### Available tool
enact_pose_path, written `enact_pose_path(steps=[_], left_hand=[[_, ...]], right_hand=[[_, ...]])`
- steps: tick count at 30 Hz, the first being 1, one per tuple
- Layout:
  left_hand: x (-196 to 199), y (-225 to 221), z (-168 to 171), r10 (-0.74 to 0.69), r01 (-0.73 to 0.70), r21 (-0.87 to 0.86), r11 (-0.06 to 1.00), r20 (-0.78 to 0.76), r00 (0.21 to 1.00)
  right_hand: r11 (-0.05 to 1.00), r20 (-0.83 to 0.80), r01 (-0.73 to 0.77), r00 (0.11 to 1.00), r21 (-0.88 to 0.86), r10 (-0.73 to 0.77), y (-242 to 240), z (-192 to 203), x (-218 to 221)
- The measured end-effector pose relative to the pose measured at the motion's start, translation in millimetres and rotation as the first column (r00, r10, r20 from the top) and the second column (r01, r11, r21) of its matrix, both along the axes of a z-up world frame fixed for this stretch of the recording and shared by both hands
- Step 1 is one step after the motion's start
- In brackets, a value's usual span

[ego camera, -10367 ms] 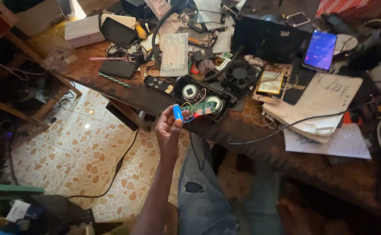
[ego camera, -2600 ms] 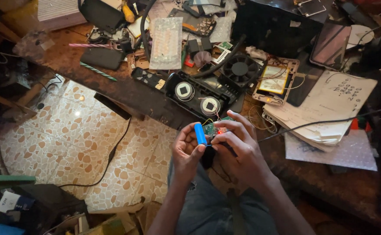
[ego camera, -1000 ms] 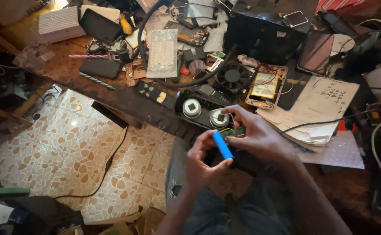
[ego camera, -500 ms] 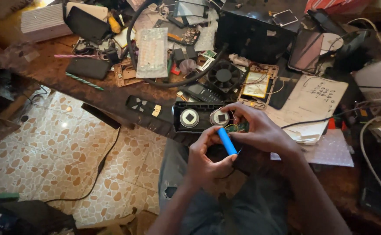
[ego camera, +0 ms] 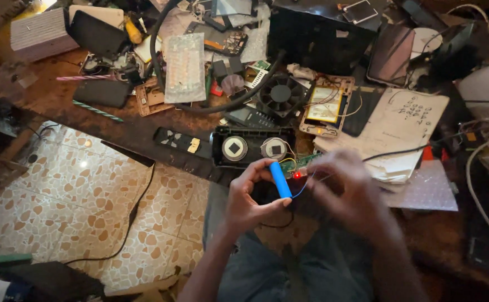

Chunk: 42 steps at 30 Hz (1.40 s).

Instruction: Assembling a portable speaker by installing the battery and circuit board into the housing.

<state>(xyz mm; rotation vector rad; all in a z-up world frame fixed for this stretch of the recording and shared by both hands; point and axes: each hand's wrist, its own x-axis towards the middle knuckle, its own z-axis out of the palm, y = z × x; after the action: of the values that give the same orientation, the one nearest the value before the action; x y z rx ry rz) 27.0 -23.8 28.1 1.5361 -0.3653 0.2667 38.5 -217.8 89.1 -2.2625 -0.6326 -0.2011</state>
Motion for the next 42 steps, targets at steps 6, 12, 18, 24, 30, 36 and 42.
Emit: enact_pose_path(steps=[6, 12, 18, 24, 30, 36, 42], left_hand=[[-6.1, -1.7, 15.9, 0.015, -0.004, 0.14, 0.99, -0.081, 0.997], [-3.9, 1.7, 14.7, 0.014, -0.004, 0.128, 0.992, -0.071, 0.997], [-3.1, 1.4, 11.7, 0.001, 0.006, 0.128, 0.992, -0.056, 0.998], [-2.9, 1.2, 16.2, -0.03, 0.038, 0.085, 0.996, -0.098, 0.995], [-2.3, -0.2, 11.5, -0.006, 0.015, 0.096, 0.995, -0.096, 0.995], [-3.2, -0.6, 15.2, -0.013, 0.029, 0.107, 0.994, -0.144, 0.989], [-4.9, -0.8, 12.6, 0.011, 0.006, 0.147, 0.989, -0.114, 0.993]], right_hand=[[0.999, 0.104, 0.019, 0.994, -0.05, -0.014, 13.9, -17.2, -24.6], [0.995, 0.036, 0.054, 0.998, 0.088, -0.057, 0.0, -18.6, -28.6], [0.996, 0.059, 0.03, 0.998, 0.082, -0.035, -1.4, -19.8, -32.7], [0.999, 0.091, 0.0, 0.996, 0.048, -0.005, 10.3, -19.8, -27.6], [1.0, 0.133, -0.016, 0.991, 0.001, 0.016, 14.0, -13.2, -25.6], [1.0, 0.169, 0.006, 0.986, -0.028, -0.001, 15.4, -16.3, -25.6], [1.0, 0.172, 0.001, 0.985, -0.017, 0.002, 15.1, -16.1, -23.9]])
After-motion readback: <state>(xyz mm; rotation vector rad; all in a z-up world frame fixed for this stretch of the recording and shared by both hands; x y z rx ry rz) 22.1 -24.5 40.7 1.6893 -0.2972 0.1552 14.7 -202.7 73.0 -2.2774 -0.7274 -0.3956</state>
